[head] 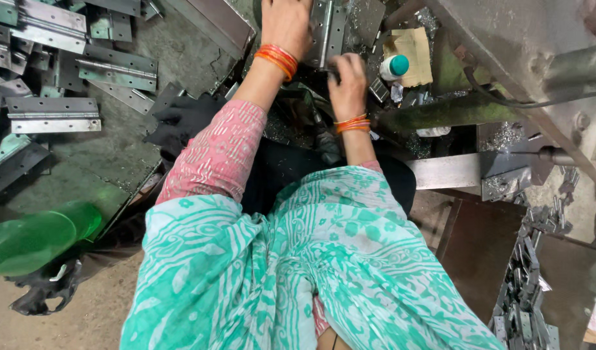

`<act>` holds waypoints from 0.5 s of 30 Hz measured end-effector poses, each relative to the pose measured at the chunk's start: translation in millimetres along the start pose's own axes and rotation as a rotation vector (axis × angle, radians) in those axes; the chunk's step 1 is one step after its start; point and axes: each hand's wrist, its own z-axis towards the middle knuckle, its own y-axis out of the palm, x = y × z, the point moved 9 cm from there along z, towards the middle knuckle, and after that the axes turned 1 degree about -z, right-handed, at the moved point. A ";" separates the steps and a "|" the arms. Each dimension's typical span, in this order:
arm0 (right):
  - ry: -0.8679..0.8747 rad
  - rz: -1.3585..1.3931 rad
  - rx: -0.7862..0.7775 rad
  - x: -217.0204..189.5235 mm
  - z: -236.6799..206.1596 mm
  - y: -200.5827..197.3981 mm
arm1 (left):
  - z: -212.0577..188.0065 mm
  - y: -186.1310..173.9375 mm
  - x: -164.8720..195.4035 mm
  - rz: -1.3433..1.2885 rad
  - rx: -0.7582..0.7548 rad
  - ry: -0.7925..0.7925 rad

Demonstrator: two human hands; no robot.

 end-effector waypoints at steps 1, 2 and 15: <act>0.017 0.029 -0.027 -3.8 3.6 11.2 | -2.5 2.8 2.1 0.020 -0.027 0.011; 0.038 0.057 -0.062 -6.9 5.0 19.9 | -6.2 11.0 6.8 0.056 -0.108 0.046; 0.186 -0.064 -0.551 -18.8 -104.9 22.1 | -15.8 42.9 27.7 0.298 -0.308 0.210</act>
